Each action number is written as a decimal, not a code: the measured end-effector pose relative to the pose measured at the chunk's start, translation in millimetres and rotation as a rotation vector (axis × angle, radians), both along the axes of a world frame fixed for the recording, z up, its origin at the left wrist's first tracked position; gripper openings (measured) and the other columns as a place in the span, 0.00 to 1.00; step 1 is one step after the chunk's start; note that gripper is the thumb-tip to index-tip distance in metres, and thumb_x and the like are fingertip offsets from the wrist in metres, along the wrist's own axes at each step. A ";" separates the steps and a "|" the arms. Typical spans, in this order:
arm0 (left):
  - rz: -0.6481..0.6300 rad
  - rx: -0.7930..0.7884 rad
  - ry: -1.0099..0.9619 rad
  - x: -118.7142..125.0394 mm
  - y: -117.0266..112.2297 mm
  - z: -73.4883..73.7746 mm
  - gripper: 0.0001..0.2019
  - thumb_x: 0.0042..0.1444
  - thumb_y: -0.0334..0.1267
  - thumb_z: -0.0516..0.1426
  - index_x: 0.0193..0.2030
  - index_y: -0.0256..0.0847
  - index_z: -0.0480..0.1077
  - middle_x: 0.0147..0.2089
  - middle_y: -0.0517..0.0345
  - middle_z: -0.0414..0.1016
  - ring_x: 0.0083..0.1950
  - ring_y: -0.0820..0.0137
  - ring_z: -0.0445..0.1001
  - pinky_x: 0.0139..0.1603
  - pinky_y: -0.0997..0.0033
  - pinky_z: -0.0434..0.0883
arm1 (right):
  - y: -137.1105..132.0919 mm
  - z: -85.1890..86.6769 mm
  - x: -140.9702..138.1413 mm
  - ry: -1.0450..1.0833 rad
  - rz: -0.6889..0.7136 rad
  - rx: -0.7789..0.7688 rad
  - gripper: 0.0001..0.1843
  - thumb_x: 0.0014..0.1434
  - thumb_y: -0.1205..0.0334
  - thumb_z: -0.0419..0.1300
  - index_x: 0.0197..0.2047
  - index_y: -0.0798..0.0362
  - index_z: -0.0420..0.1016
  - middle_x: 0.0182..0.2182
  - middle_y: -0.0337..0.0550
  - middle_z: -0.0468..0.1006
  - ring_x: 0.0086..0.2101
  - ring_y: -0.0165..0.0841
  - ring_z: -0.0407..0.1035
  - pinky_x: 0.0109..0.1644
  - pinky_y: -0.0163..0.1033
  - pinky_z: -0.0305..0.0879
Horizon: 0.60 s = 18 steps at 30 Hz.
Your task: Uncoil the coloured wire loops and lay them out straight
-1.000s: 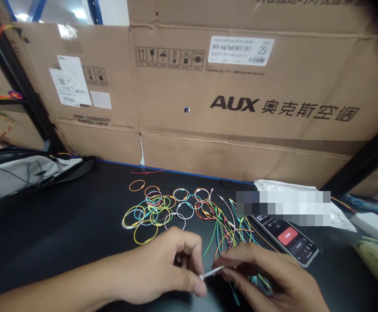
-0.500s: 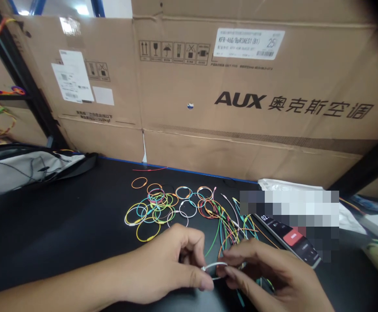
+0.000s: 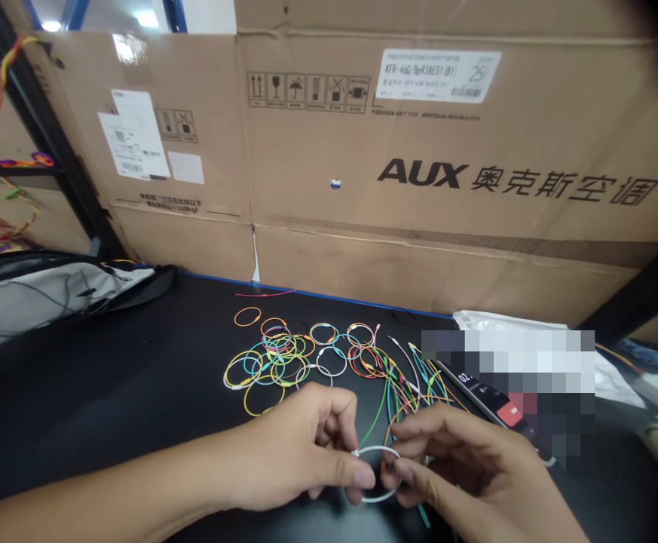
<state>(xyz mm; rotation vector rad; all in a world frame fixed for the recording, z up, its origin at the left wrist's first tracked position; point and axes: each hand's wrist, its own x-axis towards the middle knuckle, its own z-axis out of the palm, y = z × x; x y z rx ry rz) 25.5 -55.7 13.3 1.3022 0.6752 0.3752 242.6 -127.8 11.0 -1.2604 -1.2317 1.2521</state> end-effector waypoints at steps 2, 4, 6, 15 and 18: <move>-0.021 0.024 -0.020 0.0 2.7 -4.5 0.22 0.51 0.50 0.72 0.35 0.41 0.66 0.23 0.65 0.75 0.21 0.78 0.70 0.20 0.82 0.61 | 1.7 1.3 1.6 -0.001 0.000 0.000 0.18 0.53 0.47 0.79 0.39 0.48 0.84 0.29 0.42 0.88 0.31 0.40 0.85 0.33 0.39 0.84; -0.013 0.062 -0.033 0.5 6.3 -7.9 0.21 0.54 0.53 0.70 0.35 0.41 0.66 0.21 0.65 0.73 0.19 0.78 0.68 0.19 0.81 0.61 | 4.7 1.6 3.6 0.003 0.010 0.000 0.19 0.53 0.46 0.79 0.40 0.48 0.83 0.29 0.42 0.87 0.31 0.39 0.85 0.30 0.38 0.83; 0.027 0.109 -0.041 1.7 9.1 -9.1 0.21 0.57 0.55 0.67 0.35 0.42 0.65 0.22 0.65 0.74 0.19 0.78 0.68 0.19 0.81 0.61 | 8.0 1.0 5.5 0.007 0.028 0.001 0.20 0.52 0.45 0.79 0.39 0.49 0.82 0.28 0.42 0.87 0.31 0.40 0.85 0.29 0.38 0.83; 0.200 0.581 0.098 -8.1 14.1 6.3 0.14 0.68 0.48 0.58 0.35 0.42 0.66 0.26 0.66 0.71 0.28 0.74 0.71 0.31 0.73 0.65 | 19.6 3.6 24.0 -0.212 -0.017 0.094 0.21 0.57 0.43 0.75 0.40 0.51 0.80 0.24 0.38 0.83 0.17 0.32 0.77 0.13 0.31 0.68; 0.194 0.844 0.236 -19.8 25.1 12.7 0.10 0.69 0.43 0.59 0.37 0.43 0.71 0.30 0.63 0.74 0.33 0.70 0.71 0.38 0.68 0.64 | 26.2 7.0 40.8 -0.380 -0.077 0.211 0.17 0.58 0.45 0.74 0.38 0.50 0.82 0.22 0.38 0.82 0.14 0.31 0.73 0.11 0.32 0.64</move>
